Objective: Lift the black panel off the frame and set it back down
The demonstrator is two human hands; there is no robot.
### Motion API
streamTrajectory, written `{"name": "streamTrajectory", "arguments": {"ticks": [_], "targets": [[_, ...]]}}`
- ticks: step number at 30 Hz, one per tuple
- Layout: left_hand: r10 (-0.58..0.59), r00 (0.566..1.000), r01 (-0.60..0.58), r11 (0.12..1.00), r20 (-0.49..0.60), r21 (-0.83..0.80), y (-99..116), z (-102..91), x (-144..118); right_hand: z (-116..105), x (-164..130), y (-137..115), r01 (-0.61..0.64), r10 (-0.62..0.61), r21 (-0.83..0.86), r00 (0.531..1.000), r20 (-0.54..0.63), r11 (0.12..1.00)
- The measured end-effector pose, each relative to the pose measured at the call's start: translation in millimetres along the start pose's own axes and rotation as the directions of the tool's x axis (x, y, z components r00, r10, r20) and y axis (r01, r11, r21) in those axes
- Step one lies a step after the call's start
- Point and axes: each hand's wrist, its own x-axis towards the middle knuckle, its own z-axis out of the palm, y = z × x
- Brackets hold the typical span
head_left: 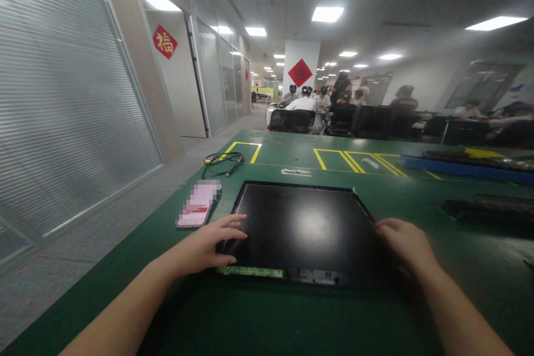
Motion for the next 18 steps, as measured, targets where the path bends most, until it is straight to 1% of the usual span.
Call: {"name": "streamTrajectory", "arguments": {"ticks": [3,7,9,11,14,16,18], "targets": [[0.013,1.000,-0.013,1.000,-0.028,0.006,-1.3,1.5,-0.6,0.6,-0.1,0.6,-0.012,0.012,0.015,1.000,0.002,1.000],[-0.003,0.999,0.003,1.000,-0.050,0.004,1.2,1.9,-0.7,2.4,0.6,3.1,-0.009,0.009,0.031,1.000,-0.010,0.999],[-0.050,0.996,0.049,0.999,-0.074,-0.009,1.9,3.1,0.7,2.7,0.9,3.7,-0.014,0.014,0.045,1.000,-0.004,0.999],[-0.121,0.984,0.121,0.993,-0.130,-0.010,0.4,5.8,3.1,2.1,0.6,2.9,-0.011,0.011,0.059,1.000,-0.005,0.998],[-0.212,0.945,0.224,0.974,-0.250,0.022,-6.2,12.7,8.0,-0.8,-1.4,0.5,-0.011,0.011,0.081,1.000,-0.011,0.997],[-0.249,0.925,0.274,0.960,-0.287,0.051,-11.7,17.7,11.0,-2.9,-2.7,0.4,-0.038,0.038,0.111,0.999,-0.001,0.993],[-0.280,0.915,0.312,0.948,-0.290,0.069,-16.5,22.0,13.4,-3.7,-2.4,3.0,-0.067,0.068,0.142,0.998,-0.004,0.988]]}}
